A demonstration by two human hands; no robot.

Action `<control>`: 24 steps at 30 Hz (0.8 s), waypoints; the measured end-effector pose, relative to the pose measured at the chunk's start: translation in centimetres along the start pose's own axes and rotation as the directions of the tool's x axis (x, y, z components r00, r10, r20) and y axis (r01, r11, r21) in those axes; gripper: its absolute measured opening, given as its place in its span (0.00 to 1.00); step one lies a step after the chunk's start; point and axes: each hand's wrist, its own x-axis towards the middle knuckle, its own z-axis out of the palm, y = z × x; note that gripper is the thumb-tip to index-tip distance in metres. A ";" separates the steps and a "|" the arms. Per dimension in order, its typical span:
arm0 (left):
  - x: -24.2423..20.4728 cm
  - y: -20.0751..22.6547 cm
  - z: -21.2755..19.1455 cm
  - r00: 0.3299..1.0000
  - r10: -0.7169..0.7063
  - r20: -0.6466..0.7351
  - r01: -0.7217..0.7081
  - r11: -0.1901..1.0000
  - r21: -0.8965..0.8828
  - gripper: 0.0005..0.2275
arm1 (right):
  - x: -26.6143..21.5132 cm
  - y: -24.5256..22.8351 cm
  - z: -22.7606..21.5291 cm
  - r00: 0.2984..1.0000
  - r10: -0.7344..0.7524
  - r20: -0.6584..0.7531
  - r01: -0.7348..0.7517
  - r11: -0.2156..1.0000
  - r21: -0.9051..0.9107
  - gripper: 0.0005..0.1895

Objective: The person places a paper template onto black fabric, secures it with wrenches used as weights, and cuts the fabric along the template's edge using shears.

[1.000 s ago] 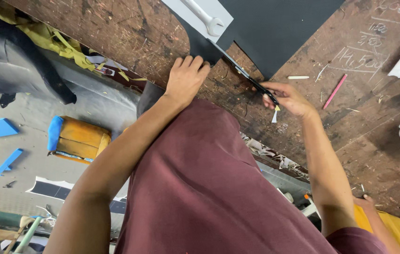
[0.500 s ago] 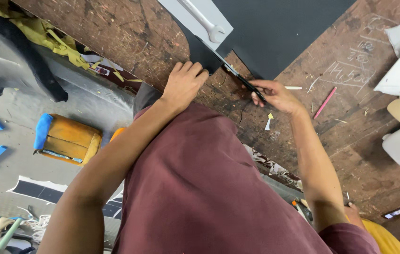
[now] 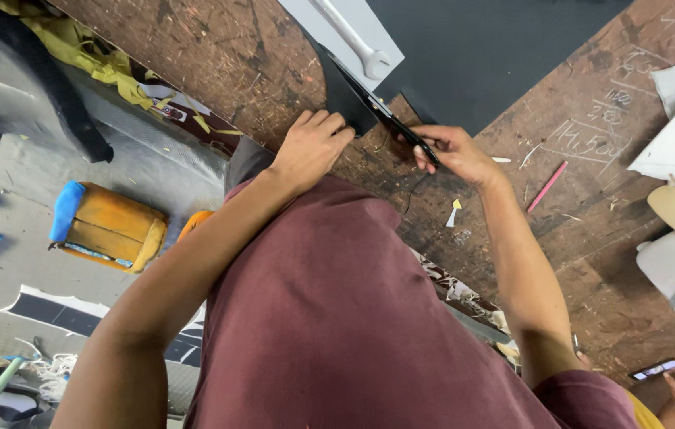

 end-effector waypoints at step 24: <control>-1.5 -1.1 0.5 0.983 0.145 0.109 -0.129 0.982 -0.136 0.07 | 4.6 -5.2 3.2 0.999 -0.039 -0.013 0.038 0.997 -0.068 0.18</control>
